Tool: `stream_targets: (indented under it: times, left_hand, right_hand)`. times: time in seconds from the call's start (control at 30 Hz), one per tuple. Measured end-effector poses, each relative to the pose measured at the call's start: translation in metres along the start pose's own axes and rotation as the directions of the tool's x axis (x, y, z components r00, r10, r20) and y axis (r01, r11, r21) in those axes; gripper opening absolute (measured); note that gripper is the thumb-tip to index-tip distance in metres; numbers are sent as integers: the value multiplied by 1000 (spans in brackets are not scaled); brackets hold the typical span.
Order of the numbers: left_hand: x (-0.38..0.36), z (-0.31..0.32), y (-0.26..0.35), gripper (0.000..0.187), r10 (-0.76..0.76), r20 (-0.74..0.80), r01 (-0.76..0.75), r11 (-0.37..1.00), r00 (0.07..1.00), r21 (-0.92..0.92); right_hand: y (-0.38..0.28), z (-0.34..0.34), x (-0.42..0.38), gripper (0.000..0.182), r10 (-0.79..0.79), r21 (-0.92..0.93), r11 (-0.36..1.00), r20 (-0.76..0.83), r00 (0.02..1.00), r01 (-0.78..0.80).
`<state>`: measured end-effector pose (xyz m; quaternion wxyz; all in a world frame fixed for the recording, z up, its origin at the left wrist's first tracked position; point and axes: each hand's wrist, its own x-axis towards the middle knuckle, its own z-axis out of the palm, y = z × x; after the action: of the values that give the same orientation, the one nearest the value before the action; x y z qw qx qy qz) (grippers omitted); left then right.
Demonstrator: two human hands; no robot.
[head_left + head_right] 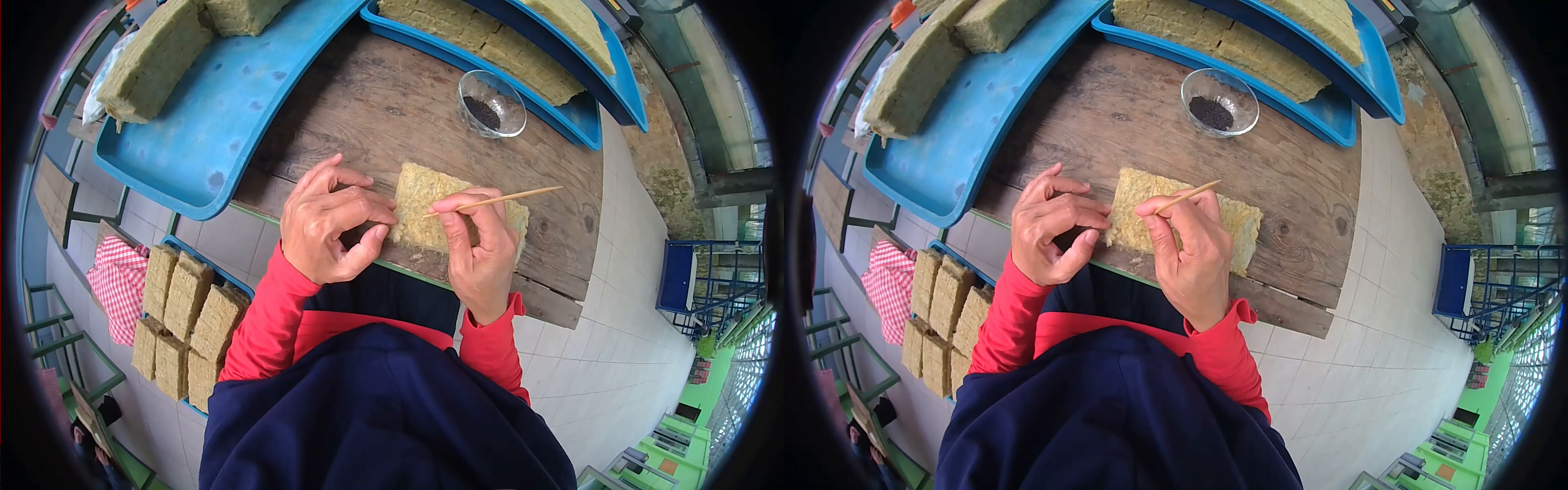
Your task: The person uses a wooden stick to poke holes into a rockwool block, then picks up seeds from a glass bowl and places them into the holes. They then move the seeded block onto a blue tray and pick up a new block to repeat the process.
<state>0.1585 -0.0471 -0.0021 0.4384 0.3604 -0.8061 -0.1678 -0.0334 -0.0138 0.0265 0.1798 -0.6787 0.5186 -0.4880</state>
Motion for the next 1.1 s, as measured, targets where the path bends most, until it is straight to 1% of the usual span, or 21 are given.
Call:
stream_targets:
  times: [0.27,0.37,0.43,0.47,0.53,0.67,0.73,1.1]
  left_hand:
    - [0,0,0,12,0,-1,0,1000,1000,-1]
    - [0,0,0,12,6,-3,-6,1000,1000,8]
    - [-1,0,-1,12,13,-4,-13,1000,1000,13]
    - [-1,0,-1,12,12,-6,-12,1000,1000,13]
    - [0,-1,-1,12,14,4,-14,1000,1000,15]
    - [-1,0,-1,12,8,-3,-8,1000,1000,9]
    - [-2,1,-1,13,5,-8,-5,1000,1000,7]
    - [-1,0,-1,14,1,2,-1,1000,1000,9]
  right_hand:
    - [-2,0,1,8,-6,-17,1000,9,1000,6]
    - [-2,-1,1,7,5,-56,998,47,999,-2]
    - [2,1,-1,5,15,76,997,-64,998,-10]
    - [1,0,-1,5,14,76,997,-63,998,-9]
    - [-3,-1,-1,4,12,137,991,-58,998,-4]
    - [-4,5,-2,5,-34,145,989,-4,999,34]
    - [-3,8,-3,6,18,153,988,34,999,-23]
    - [-3,10,-3,10,-13,128,992,36,999,8]
